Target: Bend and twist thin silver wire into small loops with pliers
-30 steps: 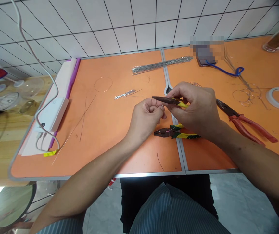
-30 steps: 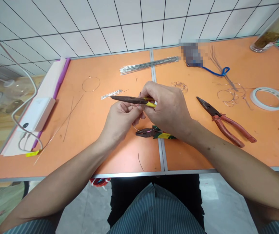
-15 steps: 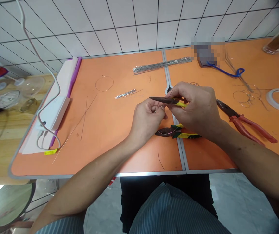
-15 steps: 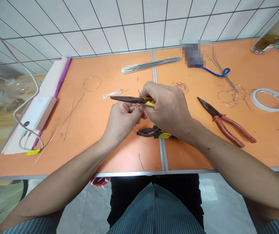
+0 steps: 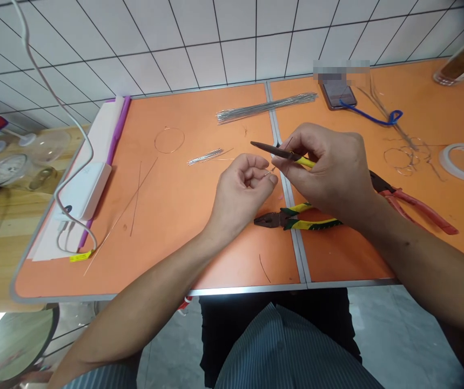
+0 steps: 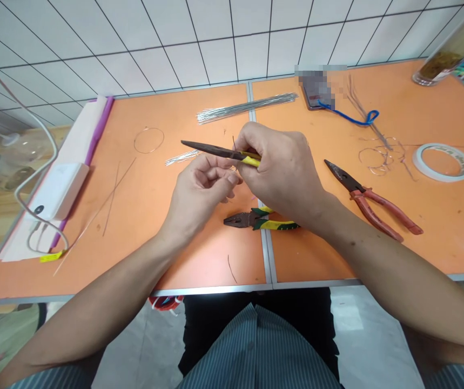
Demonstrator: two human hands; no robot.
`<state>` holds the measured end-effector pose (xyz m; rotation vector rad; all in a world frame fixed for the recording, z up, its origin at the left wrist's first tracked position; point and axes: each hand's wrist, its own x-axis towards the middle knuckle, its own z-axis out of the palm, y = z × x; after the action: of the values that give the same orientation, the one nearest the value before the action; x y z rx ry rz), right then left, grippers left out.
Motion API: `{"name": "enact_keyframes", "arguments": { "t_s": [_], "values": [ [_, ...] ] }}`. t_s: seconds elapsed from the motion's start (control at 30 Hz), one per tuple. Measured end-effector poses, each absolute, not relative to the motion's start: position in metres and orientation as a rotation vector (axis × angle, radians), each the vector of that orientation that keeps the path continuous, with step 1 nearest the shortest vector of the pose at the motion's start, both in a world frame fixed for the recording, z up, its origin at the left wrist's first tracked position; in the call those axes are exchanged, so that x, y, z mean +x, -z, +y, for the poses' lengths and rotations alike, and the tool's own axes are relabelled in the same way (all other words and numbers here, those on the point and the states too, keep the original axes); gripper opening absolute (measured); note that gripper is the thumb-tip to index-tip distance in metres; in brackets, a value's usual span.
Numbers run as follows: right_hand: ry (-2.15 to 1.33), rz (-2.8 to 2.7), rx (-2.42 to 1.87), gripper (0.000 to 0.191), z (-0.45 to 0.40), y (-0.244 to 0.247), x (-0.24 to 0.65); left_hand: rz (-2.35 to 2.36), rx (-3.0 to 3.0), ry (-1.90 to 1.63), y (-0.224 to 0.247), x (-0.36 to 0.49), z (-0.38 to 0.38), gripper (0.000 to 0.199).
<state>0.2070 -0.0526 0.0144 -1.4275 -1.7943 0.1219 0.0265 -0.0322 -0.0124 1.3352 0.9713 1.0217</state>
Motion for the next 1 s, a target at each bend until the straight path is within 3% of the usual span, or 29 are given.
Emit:
{"name": "enact_keyframes", "arguments": {
  "t_s": [0.17,0.5,1.0],
  "values": [
    [-0.207,-1.826,-1.551,0.010,-0.051,-0.018,0.206,0.943,1.382,-1.013,0.011,0.021,-0.026,0.015],
    [-0.365,-1.870,-1.472,0.013,-0.051,-0.024,0.207,0.928,1.376,-0.942,0.004,0.013,-0.022,0.029],
    [-0.373,-1.913,-1.413,0.020,-0.045,-0.037,0.194,0.872,1.434,-0.956,0.001,0.009,-0.017,0.026]
  ]
}}
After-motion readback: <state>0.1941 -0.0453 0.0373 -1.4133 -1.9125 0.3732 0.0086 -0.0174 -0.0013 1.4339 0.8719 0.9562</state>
